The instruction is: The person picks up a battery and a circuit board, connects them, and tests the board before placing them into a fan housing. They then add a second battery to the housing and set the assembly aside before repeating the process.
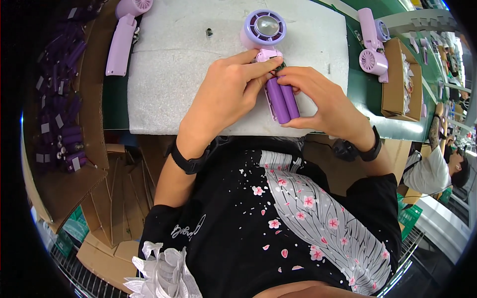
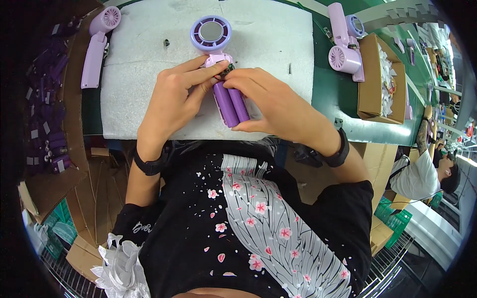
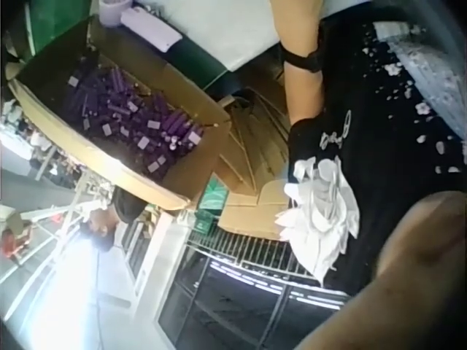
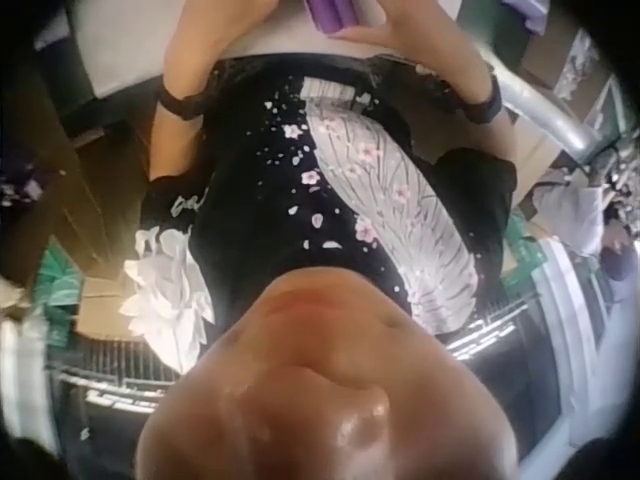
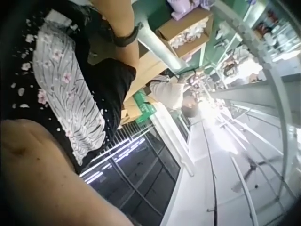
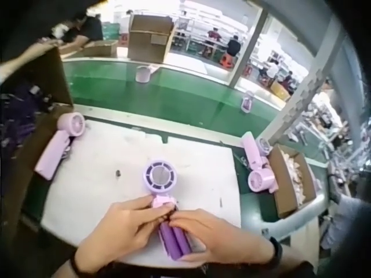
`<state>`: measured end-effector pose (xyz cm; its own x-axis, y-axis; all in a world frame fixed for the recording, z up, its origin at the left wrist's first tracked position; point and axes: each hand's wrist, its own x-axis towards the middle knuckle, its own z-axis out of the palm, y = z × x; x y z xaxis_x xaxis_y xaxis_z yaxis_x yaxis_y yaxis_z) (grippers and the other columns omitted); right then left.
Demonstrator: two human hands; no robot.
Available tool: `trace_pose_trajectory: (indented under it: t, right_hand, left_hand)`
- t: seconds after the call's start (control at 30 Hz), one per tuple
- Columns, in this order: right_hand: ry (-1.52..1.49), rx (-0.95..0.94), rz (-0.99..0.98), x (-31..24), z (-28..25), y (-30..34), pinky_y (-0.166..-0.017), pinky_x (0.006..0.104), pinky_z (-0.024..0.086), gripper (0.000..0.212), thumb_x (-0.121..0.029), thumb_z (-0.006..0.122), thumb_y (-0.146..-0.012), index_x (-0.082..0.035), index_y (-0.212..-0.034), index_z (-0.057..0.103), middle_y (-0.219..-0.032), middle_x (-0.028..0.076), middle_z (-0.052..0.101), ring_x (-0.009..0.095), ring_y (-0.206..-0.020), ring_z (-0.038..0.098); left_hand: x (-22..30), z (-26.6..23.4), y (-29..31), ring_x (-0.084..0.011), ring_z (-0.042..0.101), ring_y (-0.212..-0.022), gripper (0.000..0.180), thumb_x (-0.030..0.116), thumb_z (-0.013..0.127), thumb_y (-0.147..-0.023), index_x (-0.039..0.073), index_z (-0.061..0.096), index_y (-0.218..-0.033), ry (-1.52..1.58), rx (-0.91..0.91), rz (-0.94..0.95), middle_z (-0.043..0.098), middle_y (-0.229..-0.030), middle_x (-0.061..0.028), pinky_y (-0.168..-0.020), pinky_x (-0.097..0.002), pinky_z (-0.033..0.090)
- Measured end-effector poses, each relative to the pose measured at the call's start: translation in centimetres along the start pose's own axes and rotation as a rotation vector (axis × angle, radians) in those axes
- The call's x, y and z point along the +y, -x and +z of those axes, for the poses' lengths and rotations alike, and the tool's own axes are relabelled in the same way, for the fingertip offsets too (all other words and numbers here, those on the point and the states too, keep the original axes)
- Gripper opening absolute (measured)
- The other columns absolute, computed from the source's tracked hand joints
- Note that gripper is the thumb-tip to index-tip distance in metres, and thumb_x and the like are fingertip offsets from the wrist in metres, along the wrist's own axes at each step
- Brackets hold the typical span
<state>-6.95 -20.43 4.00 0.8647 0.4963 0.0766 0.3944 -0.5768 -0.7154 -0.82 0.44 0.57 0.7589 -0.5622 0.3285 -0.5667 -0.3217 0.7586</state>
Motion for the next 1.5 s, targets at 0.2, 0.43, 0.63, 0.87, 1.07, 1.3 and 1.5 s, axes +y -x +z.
trace_pose_trajectory:
  t: [0.2, 0.43, 0.63, 0.87, 1.07, 1.3, 1.5]
  right_hand:
    - [0.098, -0.017, 0.061, -1.3, -0.3, 0.6, -0.086, 0.0348, 0.053, 0.059, -0.006, 0.082, -0.065, -0.002, -0.120, 0.060, -0.131, 0.013, 0.053, 0.026, -0.102, 0.061]
    - [0.150, 0.093, -0.009, -0.7, 0.3, 0.8, -0.080, 0.0340, 0.054, 0.050, -0.006, 0.083, -0.063, -0.002, -0.108, 0.062, -0.130, 0.014, 0.054, 0.024, -0.088, 0.063]
    - [0.120, 0.071, 0.003, -0.9, -0.2, 0.3, -0.078, 0.0347, 0.054, 0.043, -0.006, 0.084, -0.062, -0.002, -0.097, 0.060, -0.129, 0.014, 0.053, 0.023, -0.085, 0.062]
    - [0.081, 0.027, 0.166, -1.8, 0.2, -0.7, -0.075, 0.0347, 0.053, 0.044, -0.006, 0.085, -0.061, -0.002, -0.095, 0.056, -0.119, 0.010, 0.051, 0.022, -0.085, 0.060]
    - [0.018, 0.046, 0.192, -1.3, 0.4, -1.4, -0.072, 0.0334, 0.052, 0.043, -0.008, 0.085, -0.063, -0.003, -0.096, 0.056, -0.116, 0.008, 0.050, 0.023, -0.084, 0.060]
    - [0.033, 0.249, 0.097, -0.2, 0.2, -3.0, -0.068, 0.0314, 0.050, 0.029, -0.008, 0.081, -0.069, -0.002, -0.093, 0.065, -0.090, 0.008, 0.063, 0.023, -0.081, 0.061]
    - [0.031, 0.285, 0.093, 0.0, 0.9, -3.5, -0.068, 0.0321, 0.048, 0.014, -0.004, 0.076, -0.073, -0.001, -0.084, 0.069, -0.077, 0.008, 0.063, 0.025, -0.078, 0.060]
  left_hand:
    - [0.4, -0.4, 0.0, -0.0333, 0.069, -0.080, 0.030, 0.002, 0.063, -0.085, 0.008, 0.070, -0.114, 0.030, -0.031, -0.036, 0.067, -0.111, -0.0222, -0.070, -0.0343, 0.054]
    - [0.6, -0.7, -0.5, -0.0331, 0.070, -0.081, 0.029, 0.004, 0.064, -0.085, 0.009, 0.071, -0.112, 0.014, -0.042, -0.007, 0.066, -0.113, -0.0246, -0.070, -0.0339, 0.055]
    - [0.4, -1.0, -0.6, -0.0326, 0.071, -0.084, 0.030, 0.006, 0.067, -0.082, 0.009, 0.072, -0.111, 0.065, -0.062, -0.062, 0.065, -0.115, -0.0259, -0.075, -0.0326, 0.055]
    - [0.9, -1.4, -0.6, -0.0286, 0.072, -0.085, 0.039, 0.012, 0.076, -0.073, 0.009, 0.072, -0.112, 0.123, -0.087, -0.124, 0.064, -0.118, -0.0243, -0.076, -0.0304, 0.055]
    - [1.0, -1.6, -0.9, -0.0198, 0.069, -0.077, 0.050, 0.014, 0.083, -0.066, 0.008, 0.070, -0.113, 0.211, -0.175, -0.317, 0.065, -0.121, -0.0194, -0.072, -0.0281, 0.053]
    - [0.8, -1.3, -0.8, -0.0228, 0.064, -0.068, 0.048, 0.014, 0.083, -0.066, 0.008, 0.070, -0.112, 0.233, -0.150, -0.323, 0.068, -0.109, -0.0157, -0.067, -0.0315, 0.052]
    - [0.5, -1.0, -0.7, -0.0290, 0.066, -0.071, 0.048, 0.014, 0.083, -0.065, 0.010, 0.071, -0.111, 0.273, -0.136, -0.310, 0.068, -0.108, -0.0153, -0.069, -0.0335, 0.053]
